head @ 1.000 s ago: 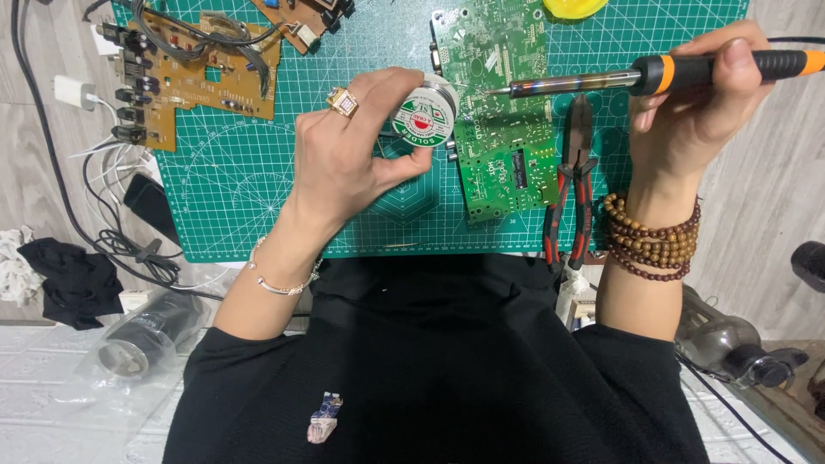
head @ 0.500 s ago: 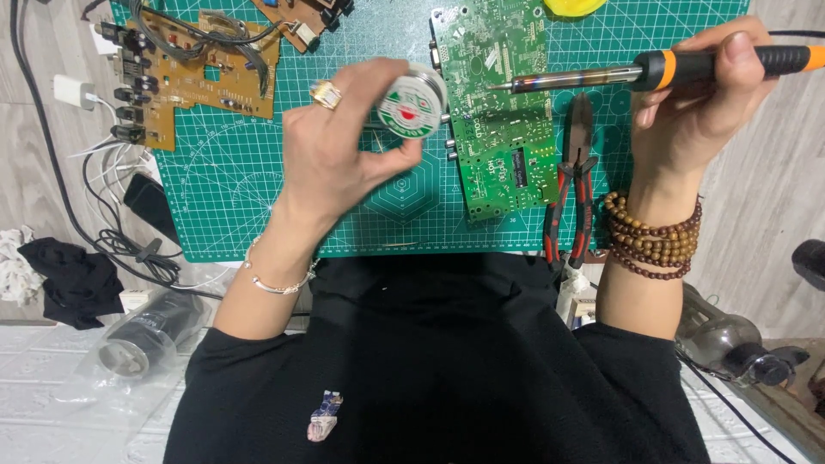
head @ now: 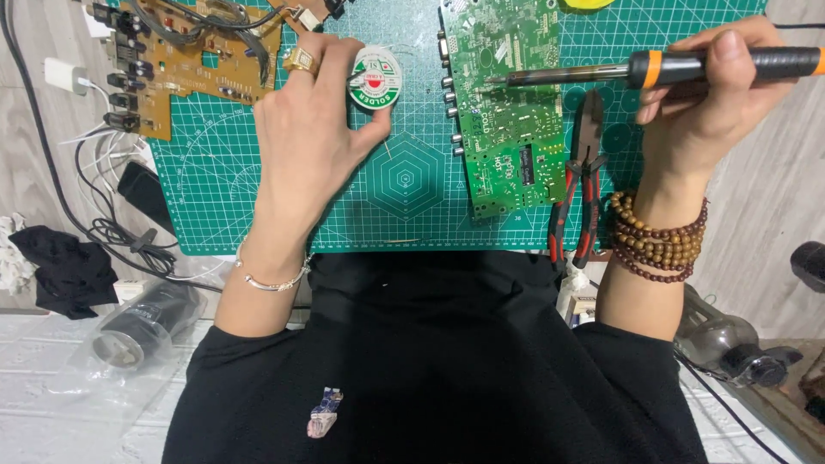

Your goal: Soldering electronic components onto a printed circuit board using a soldering iron and solder wire on a repair mat.

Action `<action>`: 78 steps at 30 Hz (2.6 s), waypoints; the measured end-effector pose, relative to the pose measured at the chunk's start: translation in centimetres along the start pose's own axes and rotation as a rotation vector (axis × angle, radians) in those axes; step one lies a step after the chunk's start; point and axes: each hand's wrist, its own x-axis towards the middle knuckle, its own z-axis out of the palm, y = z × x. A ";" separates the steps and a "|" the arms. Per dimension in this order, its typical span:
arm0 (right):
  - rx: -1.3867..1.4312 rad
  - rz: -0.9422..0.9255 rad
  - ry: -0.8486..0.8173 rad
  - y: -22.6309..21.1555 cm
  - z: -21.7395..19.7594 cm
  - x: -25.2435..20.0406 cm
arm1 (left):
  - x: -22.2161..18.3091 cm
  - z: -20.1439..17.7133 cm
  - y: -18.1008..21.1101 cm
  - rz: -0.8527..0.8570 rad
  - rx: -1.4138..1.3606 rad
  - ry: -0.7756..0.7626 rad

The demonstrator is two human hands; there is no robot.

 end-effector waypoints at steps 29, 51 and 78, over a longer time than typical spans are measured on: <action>-0.044 0.166 0.083 0.6 -1.6 -1.2 | 2.1 -2.1 0.6 0.104 -0.806 -0.081; -0.057 0.150 0.122 0.2 -1.4 -0.7 | 1.5 0.1 0.2 0.095 -0.188 0.067; 0.028 0.172 0.100 2.0 -3.2 -1.1 | 0.9 0.2 -0.8 0.154 -0.212 -0.193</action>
